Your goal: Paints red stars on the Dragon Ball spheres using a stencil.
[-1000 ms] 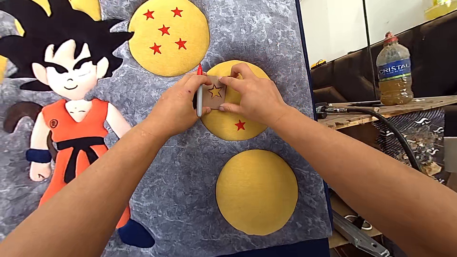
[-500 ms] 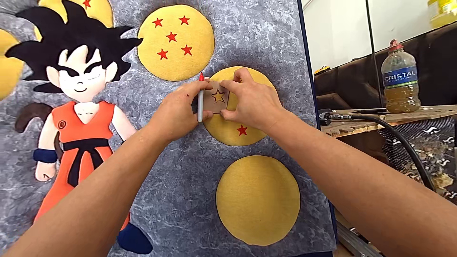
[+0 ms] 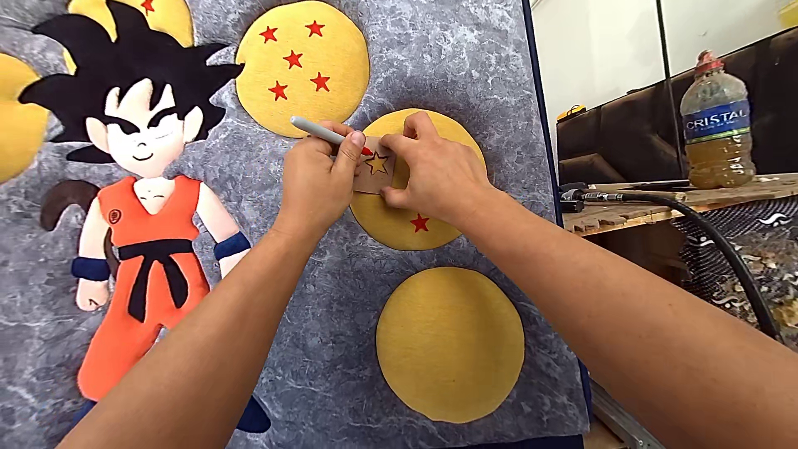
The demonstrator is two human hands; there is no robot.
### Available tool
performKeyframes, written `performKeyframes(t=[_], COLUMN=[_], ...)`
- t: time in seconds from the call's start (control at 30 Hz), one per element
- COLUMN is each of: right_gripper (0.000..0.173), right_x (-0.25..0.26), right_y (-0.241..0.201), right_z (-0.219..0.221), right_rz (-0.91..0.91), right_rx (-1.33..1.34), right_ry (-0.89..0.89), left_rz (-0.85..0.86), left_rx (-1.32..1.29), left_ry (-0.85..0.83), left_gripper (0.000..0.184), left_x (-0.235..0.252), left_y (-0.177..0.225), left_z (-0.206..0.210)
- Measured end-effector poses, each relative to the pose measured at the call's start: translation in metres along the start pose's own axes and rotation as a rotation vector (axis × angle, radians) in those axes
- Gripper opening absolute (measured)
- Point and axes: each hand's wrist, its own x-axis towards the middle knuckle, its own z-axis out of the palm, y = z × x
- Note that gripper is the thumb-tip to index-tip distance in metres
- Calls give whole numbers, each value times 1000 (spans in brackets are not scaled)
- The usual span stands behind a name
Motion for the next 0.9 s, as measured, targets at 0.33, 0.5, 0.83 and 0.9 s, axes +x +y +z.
performKeyframes(t=[0.33,0.5,0.83,0.9], right_gripper=[65,65,66,65], right_x=[1,1,1,1], right_y=[-1,-2,-2,-1], right_z=[-2,-2,-3,-3], right_rz=[8,9,15,16], right_rx=[-2,-6,3,0], right_ry=[-39,-35,-34,-33], left_rz=[72,72,91,80], left_rx=[244,211,271,282], left_ry=[-109,-62,-171,-139], left_gripper=[30,30,30,31], left_x=[-3,1,3,5], left_y=[9,6,13,13], left_z=[3,2,-2,-1])
